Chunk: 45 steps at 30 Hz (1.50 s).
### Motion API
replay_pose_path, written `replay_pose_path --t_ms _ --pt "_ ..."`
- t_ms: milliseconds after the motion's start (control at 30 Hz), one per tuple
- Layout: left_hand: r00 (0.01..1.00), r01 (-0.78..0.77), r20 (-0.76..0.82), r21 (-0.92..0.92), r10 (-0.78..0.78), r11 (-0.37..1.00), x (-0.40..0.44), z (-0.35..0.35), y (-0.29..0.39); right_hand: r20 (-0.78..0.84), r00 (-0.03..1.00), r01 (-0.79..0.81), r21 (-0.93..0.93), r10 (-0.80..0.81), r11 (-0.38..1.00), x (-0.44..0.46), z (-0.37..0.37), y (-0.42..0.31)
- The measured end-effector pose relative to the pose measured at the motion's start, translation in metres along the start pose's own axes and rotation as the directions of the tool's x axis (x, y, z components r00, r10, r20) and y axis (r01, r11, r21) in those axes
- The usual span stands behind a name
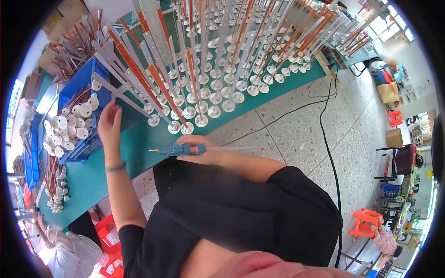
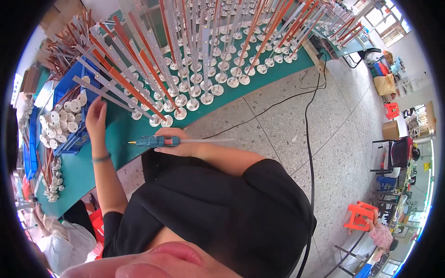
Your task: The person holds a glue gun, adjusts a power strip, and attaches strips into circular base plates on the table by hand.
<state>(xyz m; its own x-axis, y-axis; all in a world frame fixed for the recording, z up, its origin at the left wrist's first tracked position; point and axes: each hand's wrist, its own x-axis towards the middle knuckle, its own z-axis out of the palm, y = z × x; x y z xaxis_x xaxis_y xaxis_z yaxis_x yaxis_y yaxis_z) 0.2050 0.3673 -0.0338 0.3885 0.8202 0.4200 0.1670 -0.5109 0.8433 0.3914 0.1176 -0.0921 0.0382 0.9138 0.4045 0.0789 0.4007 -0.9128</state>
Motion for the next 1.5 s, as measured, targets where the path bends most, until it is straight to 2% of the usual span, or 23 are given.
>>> replay_pose_path --t_ms 100,133,167,267,300,367,400,433,467,500,533,567,600,667,733,800,933,1067,1233,1267,1333,1400,1500 --pt "0.988 0.153 0.037 -0.104 -0.15 0.983 -0.079 -0.047 0.027 0.037 0.998 -0.055 -0.032 0.056 0.998 0.002 0.001 -0.004" --pt "0.983 0.16 0.101 -0.052 -0.154 0.986 -0.105 -0.068 0.028 0.039 0.998 -0.04 -0.049 0.042 0.998 0.005 0.004 -0.003" --pt "0.976 0.201 0.091 -0.014 -0.198 0.98 -0.133 -0.08 0.035 0.042 0.999 -0.028 -0.063 0.031 0.998 0.008 0.009 -0.003" --pt "0.939 0.334 0.071 0.036 -0.335 0.942 -0.223 -0.117 0.021 0.096 0.956 -0.289 0.131 0.278 0.949 0.026 0.032 -0.022" --pt "0.9 0.436 0.036 -0.028 -0.435 0.9 -0.254 -0.124 0.008 0.144 0.957 -0.278 0.19 0.253 0.942 0.035 0.039 -0.02" --pt "0.787 0.605 -0.045 -0.134 -0.615 0.785 -0.336 -0.144 -0.031 0.275 0.942 -0.276 0.317 0.191 0.907 0.052 0.065 -0.02" --pt "0.683 0.726 -0.082 -0.032 -0.726 0.686 -0.384 -0.155 -0.049 0.274 0.928 -0.337 0.326 0.253 0.883 0.056 0.078 -0.011" --pt "0.623 0.779 -0.12 0.014 -0.773 0.627 -0.423 -0.152 -0.031 0.272 0.909 -0.396 0.337 0.314 0.854 0.06 0.091 -0.002" --pt "0.481 0.875 -0.13 0.118 -0.867 0.469 -0.505 -0.161 -0.081 0.359 0.842 -0.493 0.21 0.402 0.844 0.07 0.094 -0.03" --pt "0.36 0.917 -0.145 0.237 -0.922 0.321 -0.568 -0.158 -0.089 0.366 0.812 -0.542 0.185 0.455 0.82 0.074 0.107 -0.004" --pt "0.232 0.925 -0.144 0.34 -0.962 0.172 -0.615 -0.146 -0.088 0.356 0.874 -0.437 0.283 0.329 0.854 0.076 0.115 -0.006" --pt "0.12 0.922 -0.134 0.383 -0.984 0.06 -0.651 -0.134 -0.084 0.341 0.866 -0.469 0.294 0.367 0.833 0.077 0.122 -0.017" --pt "0.051 0.93 -0.136 0.368 -0.989 -0.003 -0.681 -0.124 -0.077 0.34 0.815 -0.544 0.166 0.47 0.823 0.08 0.122 -0.024" --pt "-0.042 0.938 -0.125 0.336 -0.991 -0.082 -0.716 -0.107 -0.062 0.333 0.877 -0.446 0.29 0.347 0.847 0.079 0.133 -0.022" --pt "-0.054 0.956 -0.139 0.277 -0.989 -0.092 -0.73 -0.099 -0.053 0.353 0.891 -0.412 0.369 0.284 0.833 0.079 0.146 -0.024" --pt "-0.04 0.973 -0.159 0.22 -0.986 -0.075 -0.73 -0.093 -0.052 0.385 0.878 -0.434 0.384 0.285 0.815 0.085 0.156 -0.022" --pt "0.059 0.989 -0.215 0.143 -0.975 0.028 -0.694 -0.099 -0.064 0.407 0.867 -0.449 0.389 0.288 0.804 0.093 0.17 -0.017" --pt "0.188 0.982 -0.282 0.072 -0.941 0.175 -0.621 -0.125 -0.081 0.381 0.873 -0.444 0.363 0.305 0.819 0.101 0.175 -0.008" --pt "0.299 0.949 -0.365 0.021 -0.882 0.314 -0.502 -0.178 -0.126 0.37 0.863 -0.466 0.321 0.344 0.824 0.105 0.173 -0.003" --pt "0.313 0.943 -0.383 0.018 -0.869 0.332 -0.477 -0.189 -0.14 0.351 0.875 -0.447 0.318 0.335 0.836 0.102 0.172 -0.001" --pt "0.33 0.936 -0.402 0.023 -0.854 0.351 -0.431 -0.209 -0.168 0.365 0.875 -0.468 0.471 0.318 0.747 0.096 0.169 -0.004" --pt "0.329 0.938 -0.4 0.033 -0.855 0.345 -0.393 -0.225 -0.195 0.356 0.862 -0.492 0.408 0.362 0.77 0.091 0.164 -0.002" --pt "0.321 0.947 -0.351 0.085 -0.88 0.311 -0.355 -0.242 -0.228 0.37 0.795 -0.597 0.335 0.48 0.73 0.099 0.175 -0.022"
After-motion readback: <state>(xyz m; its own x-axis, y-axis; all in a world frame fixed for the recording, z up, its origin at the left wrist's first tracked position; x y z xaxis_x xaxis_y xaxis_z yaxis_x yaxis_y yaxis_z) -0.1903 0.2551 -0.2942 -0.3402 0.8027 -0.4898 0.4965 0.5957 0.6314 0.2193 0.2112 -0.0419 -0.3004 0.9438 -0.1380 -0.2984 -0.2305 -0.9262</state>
